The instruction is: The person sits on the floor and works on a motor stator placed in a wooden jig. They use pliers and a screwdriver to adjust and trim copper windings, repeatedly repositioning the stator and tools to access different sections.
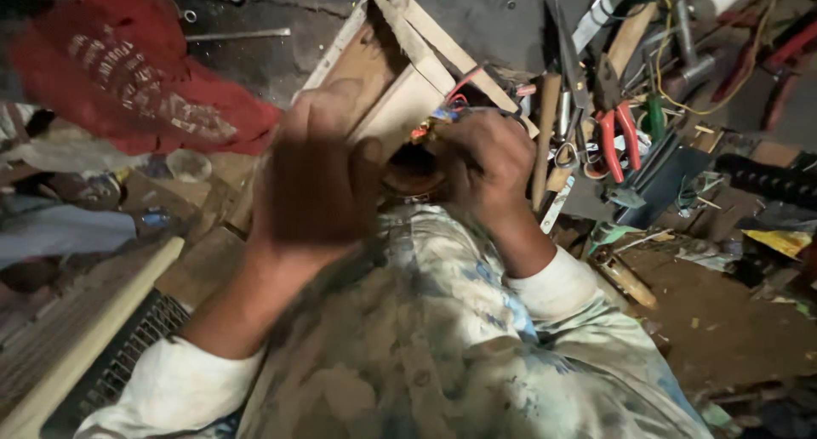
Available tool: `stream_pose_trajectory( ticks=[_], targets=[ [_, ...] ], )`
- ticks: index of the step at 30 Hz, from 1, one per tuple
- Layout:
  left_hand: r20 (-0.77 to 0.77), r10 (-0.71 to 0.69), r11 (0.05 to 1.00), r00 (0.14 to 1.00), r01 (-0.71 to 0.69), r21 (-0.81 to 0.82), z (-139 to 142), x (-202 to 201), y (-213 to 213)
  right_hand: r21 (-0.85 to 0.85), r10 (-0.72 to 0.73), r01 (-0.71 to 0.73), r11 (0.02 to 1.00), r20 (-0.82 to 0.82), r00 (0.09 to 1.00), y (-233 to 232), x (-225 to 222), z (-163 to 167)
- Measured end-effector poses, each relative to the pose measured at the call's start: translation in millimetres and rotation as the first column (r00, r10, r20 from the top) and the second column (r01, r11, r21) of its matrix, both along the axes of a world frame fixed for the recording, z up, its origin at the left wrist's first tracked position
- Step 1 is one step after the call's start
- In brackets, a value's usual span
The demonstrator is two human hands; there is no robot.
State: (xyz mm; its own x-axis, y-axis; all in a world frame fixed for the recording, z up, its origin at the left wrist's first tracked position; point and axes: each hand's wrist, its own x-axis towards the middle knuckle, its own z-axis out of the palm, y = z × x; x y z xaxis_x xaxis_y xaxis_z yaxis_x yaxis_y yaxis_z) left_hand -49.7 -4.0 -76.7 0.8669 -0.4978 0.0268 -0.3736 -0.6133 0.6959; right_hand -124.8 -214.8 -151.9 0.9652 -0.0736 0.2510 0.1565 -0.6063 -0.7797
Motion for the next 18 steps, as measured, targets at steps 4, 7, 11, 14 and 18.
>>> stream_pose_trajectory(
  ticks=[4,7,11,14,18],
  targets=[
    [-0.026,0.034,0.999,0.999,-0.034,-0.008,8.1,-8.9,0.9,0.019,-0.091,0.092,0.996,-0.044,0.995,-3.4,-28.3,6.4],
    [0.037,0.024,1.000,0.999,-0.024,0.003,6.0,-10.4,0.5,0.012,-0.126,0.127,0.992,-0.061,0.990,-8.2,-47.8,6.6],
    [0.142,0.003,0.999,0.990,-0.008,0.034,-1.3,-12.2,0.2,-0.098,-0.108,0.098,0.990,-0.103,0.989,-7.0,-67.7,7.6],
    [0.175,0.003,0.999,0.984,-0.010,0.043,-3.7,-15.5,0.3,-0.171,-0.095,0.073,0.983,-0.128,0.987,1.8,-75.9,7.7],
    [0.206,0.007,0.997,0.979,-0.022,0.069,-4.6,-19.0,0.6,-0.339,-0.054,0.027,0.940,-0.069,0.996,8.3,-79.5,2.7]
  ],
)
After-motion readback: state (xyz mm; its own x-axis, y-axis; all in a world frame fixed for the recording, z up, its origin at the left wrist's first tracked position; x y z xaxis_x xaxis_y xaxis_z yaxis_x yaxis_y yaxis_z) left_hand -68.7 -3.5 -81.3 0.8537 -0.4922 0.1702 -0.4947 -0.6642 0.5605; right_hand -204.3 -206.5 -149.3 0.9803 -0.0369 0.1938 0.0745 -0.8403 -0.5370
